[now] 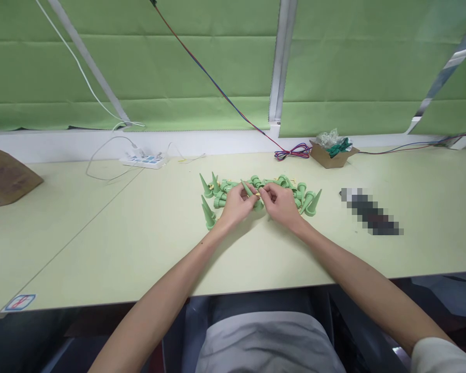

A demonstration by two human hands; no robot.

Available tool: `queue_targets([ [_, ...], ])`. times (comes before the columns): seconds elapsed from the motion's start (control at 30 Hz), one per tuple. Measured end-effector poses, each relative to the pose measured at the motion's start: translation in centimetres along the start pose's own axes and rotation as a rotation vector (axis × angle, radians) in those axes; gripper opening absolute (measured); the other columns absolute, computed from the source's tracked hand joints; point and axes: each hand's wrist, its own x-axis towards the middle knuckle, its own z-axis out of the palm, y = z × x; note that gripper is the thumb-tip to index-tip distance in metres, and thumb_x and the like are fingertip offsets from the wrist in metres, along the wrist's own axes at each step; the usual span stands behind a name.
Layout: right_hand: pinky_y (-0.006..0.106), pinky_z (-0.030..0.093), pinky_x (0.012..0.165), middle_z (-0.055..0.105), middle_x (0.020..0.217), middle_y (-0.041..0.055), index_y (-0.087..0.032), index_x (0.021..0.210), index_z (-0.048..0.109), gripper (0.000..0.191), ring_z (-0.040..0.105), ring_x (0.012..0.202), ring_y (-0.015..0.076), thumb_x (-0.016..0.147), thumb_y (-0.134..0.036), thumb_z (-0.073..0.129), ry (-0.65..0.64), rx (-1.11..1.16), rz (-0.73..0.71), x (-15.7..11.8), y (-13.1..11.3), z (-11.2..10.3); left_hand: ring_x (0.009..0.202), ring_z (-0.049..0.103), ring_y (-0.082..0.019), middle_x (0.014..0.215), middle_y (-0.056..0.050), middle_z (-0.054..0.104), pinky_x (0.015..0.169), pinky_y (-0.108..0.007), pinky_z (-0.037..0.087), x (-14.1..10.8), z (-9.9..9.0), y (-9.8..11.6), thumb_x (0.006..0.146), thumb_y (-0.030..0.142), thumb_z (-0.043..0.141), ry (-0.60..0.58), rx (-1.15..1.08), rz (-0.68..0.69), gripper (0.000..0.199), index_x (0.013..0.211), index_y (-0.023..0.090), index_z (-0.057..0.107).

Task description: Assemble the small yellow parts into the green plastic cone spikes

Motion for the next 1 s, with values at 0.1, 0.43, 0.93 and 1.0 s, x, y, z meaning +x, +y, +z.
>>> queue_targets([
  [0.1, 0.028, 0.033, 0.053, 0.047, 0.052, -0.003, -0.021, 0.068, 0.049, 0.028, 0.04, 0.046, 0.0121, 0.093, -0.034, 0.05, -0.008, 0.001, 0.0, 0.0, -0.1, 0.0, 0.045, 0.045, -0.007, 0.063, 0.004, 0.052, 0.045, -0.021, 0.037, -0.1, 0.0, 0.6, 0.073, 0.018, 0.059, 0.028, -0.08, -0.051, 0.011, 0.08, 0.019, 0.05],
  [0.43, 0.027, 0.031, 0.052, 0.044, 0.051, -0.0041, -0.021, 0.066, 0.046, 0.027, 0.038, 0.046, 0.0112, 0.092, -0.03, 0.051, -0.024, 0.004, -0.006, 0.1, 0.0, -0.1, 0.044, 0.048, -0.008, 0.06, 0.004, 0.051, 0.044, -0.022, 0.037, -0.2, 0.1, 0.9, 0.073, 0.016, 0.059, 0.044, -0.055, -0.069, 0.012, 0.079, 0.019, 0.049],
  [0.93, 0.026, 0.029, 0.053, 0.043, 0.052, -0.0041, -0.02, 0.066, 0.043, 0.026, 0.037, 0.048, 0.0113, 0.09, -0.026, 0.049, -0.094, -0.068, 0.025, 0.3, 0.2, -0.3, 0.044, 0.052, -0.01, 0.063, 0.004, 0.055, 0.044, -0.023, 0.038, 0.0, -0.1, 0.2, 0.075, 0.018, 0.056, 0.012, 0.032, -0.004, 0.01, 0.081, 0.02, 0.048],
  [1.0, 0.027, 0.029, 0.054, 0.044, 0.053, -0.0038, -0.02, 0.067, 0.044, 0.025, 0.038, 0.049, 0.0116, 0.091, -0.026, 0.048, -0.113, -0.07, 0.023, 0.3, 0.3, -0.3, 0.045, 0.051, -0.011, 0.057, 0.005, 0.051, 0.045, -0.023, 0.038, -0.1, -0.1, 0.1, 0.076, 0.018, 0.055, 0.001, 0.089, 0.019, 0.009, 0.081, 0.02, 0.048],
])
